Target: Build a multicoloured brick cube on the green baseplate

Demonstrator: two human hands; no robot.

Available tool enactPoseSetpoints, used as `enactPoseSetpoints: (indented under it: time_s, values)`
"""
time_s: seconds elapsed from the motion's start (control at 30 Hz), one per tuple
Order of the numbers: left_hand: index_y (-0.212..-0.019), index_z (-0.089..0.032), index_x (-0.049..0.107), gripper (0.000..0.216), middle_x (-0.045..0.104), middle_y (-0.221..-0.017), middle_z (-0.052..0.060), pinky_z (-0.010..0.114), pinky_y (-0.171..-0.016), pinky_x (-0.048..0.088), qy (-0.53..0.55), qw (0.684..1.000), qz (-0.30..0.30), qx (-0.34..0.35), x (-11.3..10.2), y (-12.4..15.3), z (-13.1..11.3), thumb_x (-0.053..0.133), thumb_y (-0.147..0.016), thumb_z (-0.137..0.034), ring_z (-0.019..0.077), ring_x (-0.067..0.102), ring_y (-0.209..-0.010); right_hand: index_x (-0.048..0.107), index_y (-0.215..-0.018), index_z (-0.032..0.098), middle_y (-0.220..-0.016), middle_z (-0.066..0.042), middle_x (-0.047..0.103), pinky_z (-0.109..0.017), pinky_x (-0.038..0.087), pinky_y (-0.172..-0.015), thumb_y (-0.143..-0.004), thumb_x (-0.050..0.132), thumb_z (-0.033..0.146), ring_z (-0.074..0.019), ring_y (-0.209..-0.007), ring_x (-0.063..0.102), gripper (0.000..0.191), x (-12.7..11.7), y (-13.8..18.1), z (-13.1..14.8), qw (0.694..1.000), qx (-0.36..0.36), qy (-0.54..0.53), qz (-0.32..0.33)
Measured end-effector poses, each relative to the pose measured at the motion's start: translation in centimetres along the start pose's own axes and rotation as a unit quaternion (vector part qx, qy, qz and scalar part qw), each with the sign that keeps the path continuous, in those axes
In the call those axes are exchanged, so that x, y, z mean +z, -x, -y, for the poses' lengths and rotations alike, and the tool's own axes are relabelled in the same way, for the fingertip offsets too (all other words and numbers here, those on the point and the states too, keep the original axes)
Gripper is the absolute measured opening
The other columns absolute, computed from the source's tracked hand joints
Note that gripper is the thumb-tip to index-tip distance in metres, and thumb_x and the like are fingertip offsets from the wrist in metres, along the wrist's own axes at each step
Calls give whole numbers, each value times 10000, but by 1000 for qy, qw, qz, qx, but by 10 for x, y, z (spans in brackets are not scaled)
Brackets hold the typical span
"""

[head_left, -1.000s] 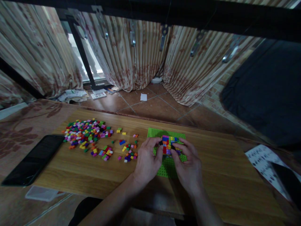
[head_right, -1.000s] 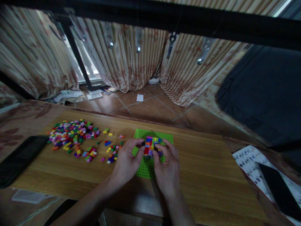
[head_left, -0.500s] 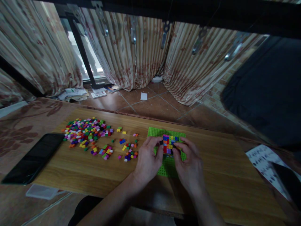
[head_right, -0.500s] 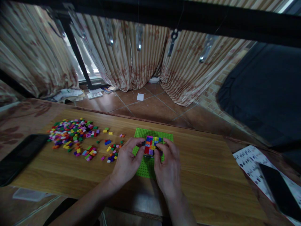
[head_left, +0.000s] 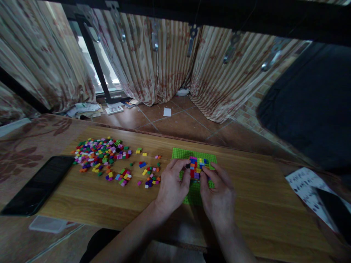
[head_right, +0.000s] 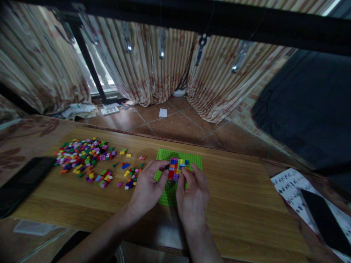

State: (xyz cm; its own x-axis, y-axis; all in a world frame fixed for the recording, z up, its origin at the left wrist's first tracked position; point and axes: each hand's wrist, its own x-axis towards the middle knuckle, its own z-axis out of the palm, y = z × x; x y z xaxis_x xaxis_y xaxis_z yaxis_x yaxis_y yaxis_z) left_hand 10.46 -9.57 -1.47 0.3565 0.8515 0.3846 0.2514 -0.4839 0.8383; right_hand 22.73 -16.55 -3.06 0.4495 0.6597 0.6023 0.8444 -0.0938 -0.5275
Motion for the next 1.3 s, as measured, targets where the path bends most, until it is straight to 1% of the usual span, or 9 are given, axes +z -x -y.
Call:
enactPoseSetpoints:
  time_s: [0.2, 0.37, 0.53, 0.7, 0.8, 0.9, 1.03, 1.17, 1.3]
  values:
    - [-1045, -209, 660, 263, 690, -948, 35, 307, -804, 559, 0, 1000, 3, 0, 0, 0, -1, 553, -857, -60, 155, 653, -849, 735, -1086, 232, -1202, -124, 684, -506, 496, -897, -957, 514, 328, -298, -1036, 621, 273, -2, 7, 3, 997, -10, 66, 28]
    - [-1053, -213, 657, 259, 691, -957, 34, 307, -815, 554, 4, 1000, 6, 6, -1, 1, 1, 549, -865, -72, 156, 653, -866, 722, -1140, 188, -1241, -154, 666, -496, 491, -873, -981, 466, 318, -314, -1045, 599, 328, -4, 13, 6, 991, -21, 125, 47]
    - [-1052, -213, 656, 255, 689, -942, 31, 295, -799, 549, 1, 1000, 10, 20, -2, 1, 1, 554, -865, -74, 153, 647, -861, 678, -1236, 185, -1224, -160, 674, -493, 476, -903, -987, 457, 314, -307, -1057, 599, 356, -2, 20, 3, 991, -19, 122, 57]
    - [-1040, -222, 655, 256, 690, -937, 24, 299, -810, 553, -7, 999, 17, 35, 2, 0, -1, 558, -856, -73, 157, 655, -873, 672, -1242, 191, -1221, -153, 673, -483, 490, -918, -989, 452, 338, -295, -1109, 585, 365, -3, 19, 2, 997, 8, 48, 60]
    - [-1054, -222, 657, 239, 693, -983, 39, 320, -847, 551, -15, 999, 26, 43, 5, -1, -2, 565, -868, -103, 172, 657, -928, 650, -1266, 220, -1213, -127, 682, -483, 486, -955, -975, 478, 374, -278, -1128, 601, 372, -6, 15, 0, 996, 59, -30, 59]
    - [-1058, -221, 660, 220, 693, -1014, 51, 340, -878, 545, -23, 998, 33, 45, 6, -3, -2, 566, -882, -128, 183, 652, -964, 618, -1294, 230, -1233, -120, 681, -475, 508, -933, -952, 504, 428, -263, -1076, 645, 411, -10, 8, -4, 980, 153, -117, 47]
    - [-1050, -203, 666, 214, 687, -1024, 65, 370, -900, 524, -54, 995, 40, 79, 9, -6, 0, 568, -879, -120, 199, 631, -995, 678, -1189, 195, -1192, -129, 708, -455, 525, -902, -902, 563, 468, -257, -1014, 677, 413, -9, 0, -13, 947, 249, -203, 30]
    - [-1075, -190, 677, 225, 675, -1030, 76, 403, -900, 487, -116, 983, 45, 134, 14, -8, 0, 586, -875, -138, 215, 605, -984, 717, -1089, 185, -1131, -115, 739, -451, 510, -938, -873, 599, 459, -254, -1023, 684, 368, -5, -3, -14, 921, 284, -266, 26]
    - [-1111, -212, 678, 249, 673, -1025, 64, 420, -922, 442, -155, 975, 65, 144, 18, -8, -1, 572, -892, -160, 222, 593, -991, 726, -1061, 196, -1103, -102, 748, -448, 499, -951, -866, 608, 446, -250, -1014, 684, 338, -5, -2, -11, 918, 287, -272, 37]
